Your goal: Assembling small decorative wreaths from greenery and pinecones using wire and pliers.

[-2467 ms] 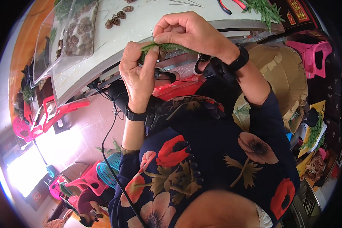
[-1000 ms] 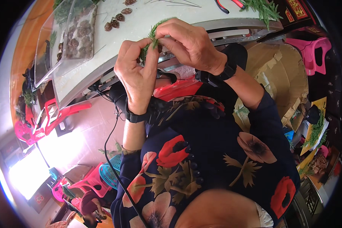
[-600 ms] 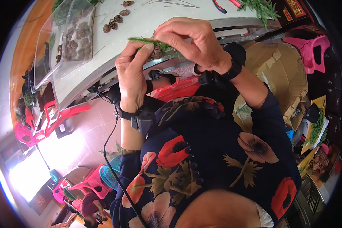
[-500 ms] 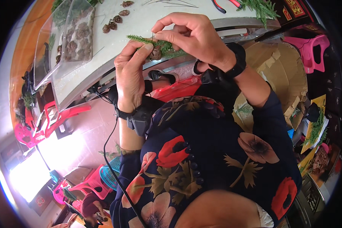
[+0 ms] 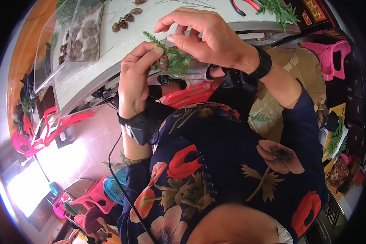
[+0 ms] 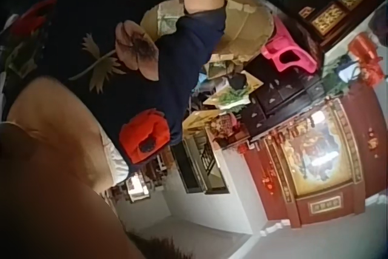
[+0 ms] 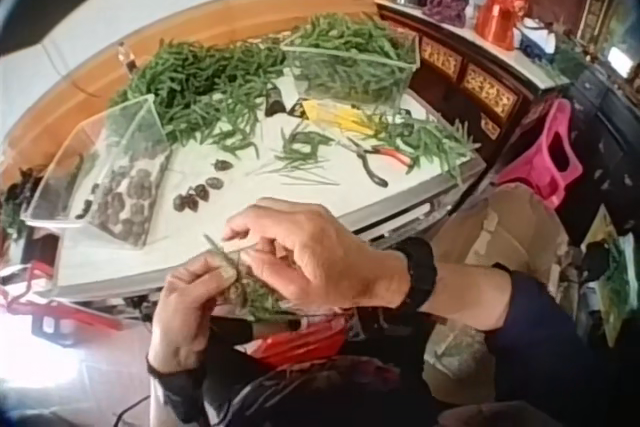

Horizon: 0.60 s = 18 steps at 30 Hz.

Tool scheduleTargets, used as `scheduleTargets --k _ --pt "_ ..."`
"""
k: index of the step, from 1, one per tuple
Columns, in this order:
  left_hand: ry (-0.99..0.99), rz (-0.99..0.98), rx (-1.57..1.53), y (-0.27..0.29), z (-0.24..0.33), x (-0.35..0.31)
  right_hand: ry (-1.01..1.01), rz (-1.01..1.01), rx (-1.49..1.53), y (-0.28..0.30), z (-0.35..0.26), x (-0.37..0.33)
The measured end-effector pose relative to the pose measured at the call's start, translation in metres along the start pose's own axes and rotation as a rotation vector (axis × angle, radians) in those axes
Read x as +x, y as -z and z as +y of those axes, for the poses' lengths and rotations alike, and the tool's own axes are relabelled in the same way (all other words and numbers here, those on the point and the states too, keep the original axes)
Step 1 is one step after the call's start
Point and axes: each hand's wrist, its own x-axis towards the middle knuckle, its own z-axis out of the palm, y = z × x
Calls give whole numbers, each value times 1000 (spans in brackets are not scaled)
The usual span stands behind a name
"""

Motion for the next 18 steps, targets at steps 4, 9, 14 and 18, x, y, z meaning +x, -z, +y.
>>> scheduleTargets --k 4,9,14,18 --pt "-193 142 388 -5 -5 -1 192 236 -176 -8 -3 4" --pt "-307 205 503 -6 -8 0 298 160 -171 -5 -4 11" --pt "-115 224 80 1 -2 3 471 169 -423 -20 12 -10" --pt "-62 206 25 0 -5 0 481 121 -473 -31 11 -18"
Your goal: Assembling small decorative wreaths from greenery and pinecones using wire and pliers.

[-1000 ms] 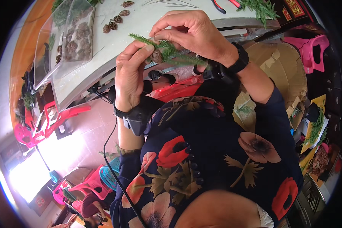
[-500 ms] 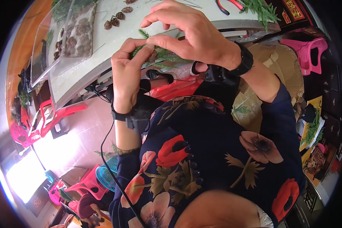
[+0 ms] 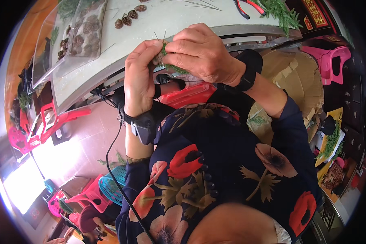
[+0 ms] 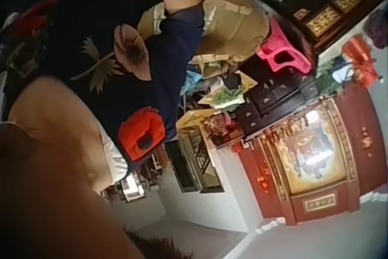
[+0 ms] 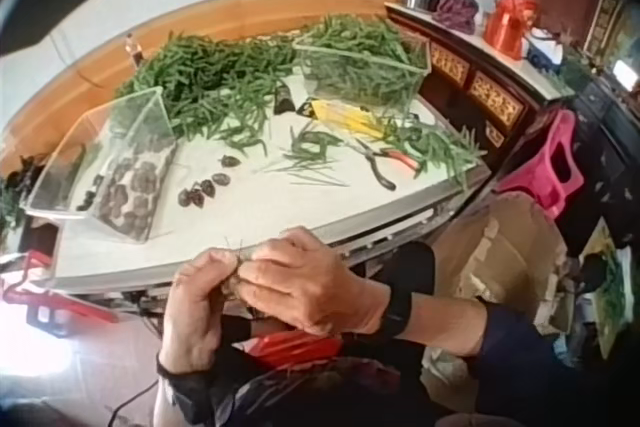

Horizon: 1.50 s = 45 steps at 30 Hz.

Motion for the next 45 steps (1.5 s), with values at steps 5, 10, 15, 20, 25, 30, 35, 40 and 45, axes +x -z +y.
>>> scheduleTargets --k 5,10,15,20,25,30,35,40,45 --pt "-90 20 208 -3 0 -3 -360 -49 401 17 7 7" --pt "-60 -57 175 -1 1 -3 -384 -134 413 20 38 20" --pt "51 -189 118 3 9 -6 -169 -291 722 37 44 45" --pt "135 -242 86 15 8 -2 96 -596 226 53 33 70" --pt "26 -302 279 12 8 0 77 -430 454 28 50 47" --pt "-438 -173 861 2 -7 0 -541 -821 186 31 28 42" --pt "-138 -149 417 2 -7 0 -513 -468 608 37 35 32" --pt "78 -253 172 1 8 -1 -35 -509 257 50 37 47" --pt "96 -313 138 9 6 5 396 -484 -134 50 47 50"
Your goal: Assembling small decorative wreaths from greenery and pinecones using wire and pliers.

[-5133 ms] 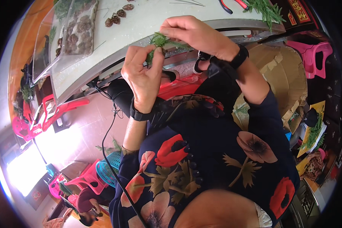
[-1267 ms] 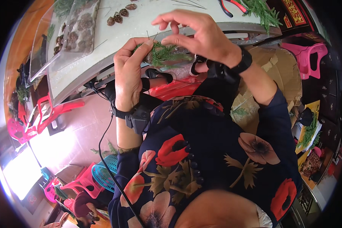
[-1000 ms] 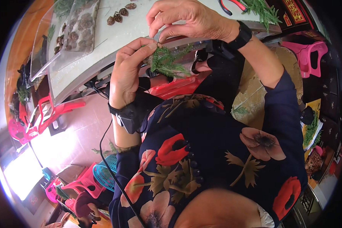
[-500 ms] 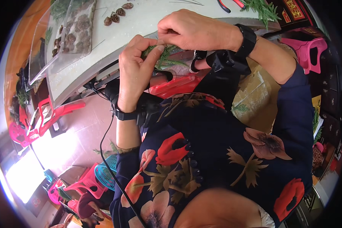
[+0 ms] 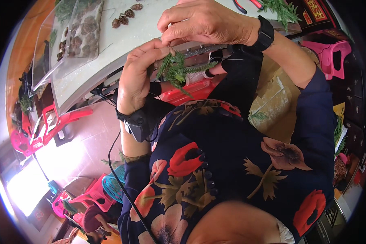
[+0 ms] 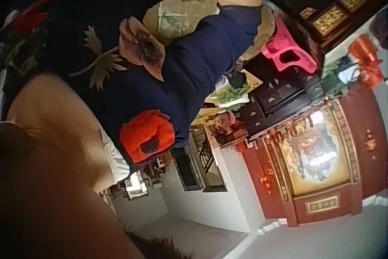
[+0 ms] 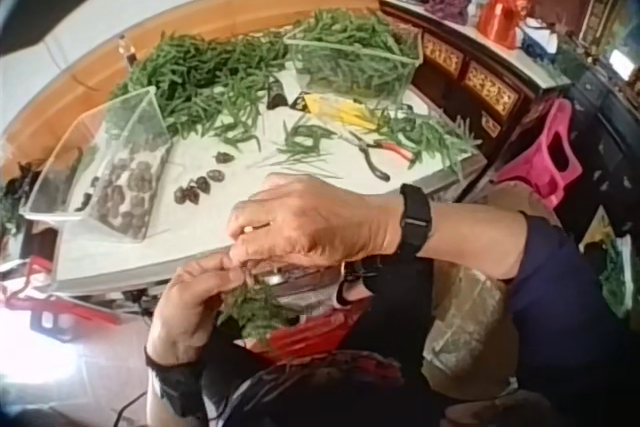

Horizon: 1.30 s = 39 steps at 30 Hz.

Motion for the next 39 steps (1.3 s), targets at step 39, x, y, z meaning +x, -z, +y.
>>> scheduleTargets --k 39 --pt "-18 3 -174 -8 -2 0 -118 386 267 -15 -10 -5"
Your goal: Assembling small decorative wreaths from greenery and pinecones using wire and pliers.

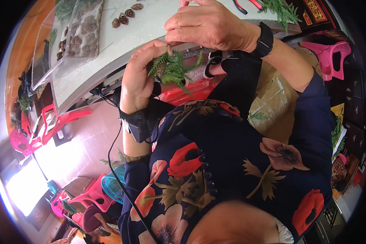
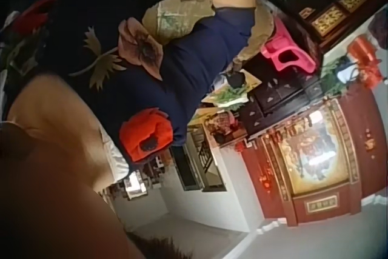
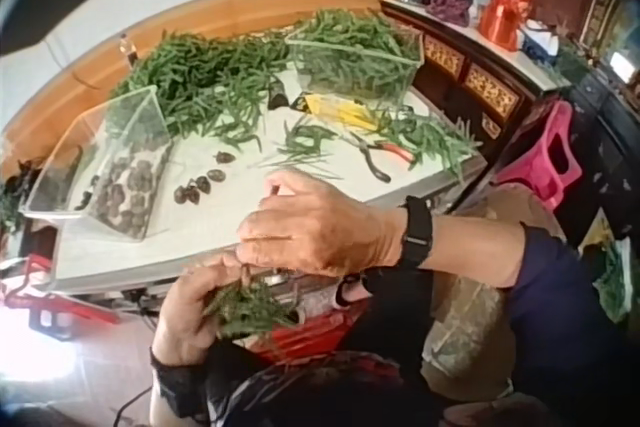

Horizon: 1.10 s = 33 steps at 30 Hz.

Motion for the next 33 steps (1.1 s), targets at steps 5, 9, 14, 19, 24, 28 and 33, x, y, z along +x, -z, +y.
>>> scheduleTargets --k 5,9,14,19,24,28,33 --pt "-412 191 968 -7 -5 -2 -705 -433 227 -3 -8 -4" --pt "-381 323 950 -9 -8 2 -1049 -340 573 1 -5 4" --pt "-154 170 303 -7 -4 -1 -423 -72 83 5 -11 -4" --pt "-40 47 115 -3 -2 -2 147 -147 -460 2 0 -4" --pt "-379 192 723 -9 -11 2 -311 -128 -28 -9 -9 -14" --pt "-622 357 1159 -23 -12 2 -1124 -242 854 -17 -3 -19" --pt "-860 460 1513 -35 -16 6 -1533 -150 1517 -5 -1 -20"
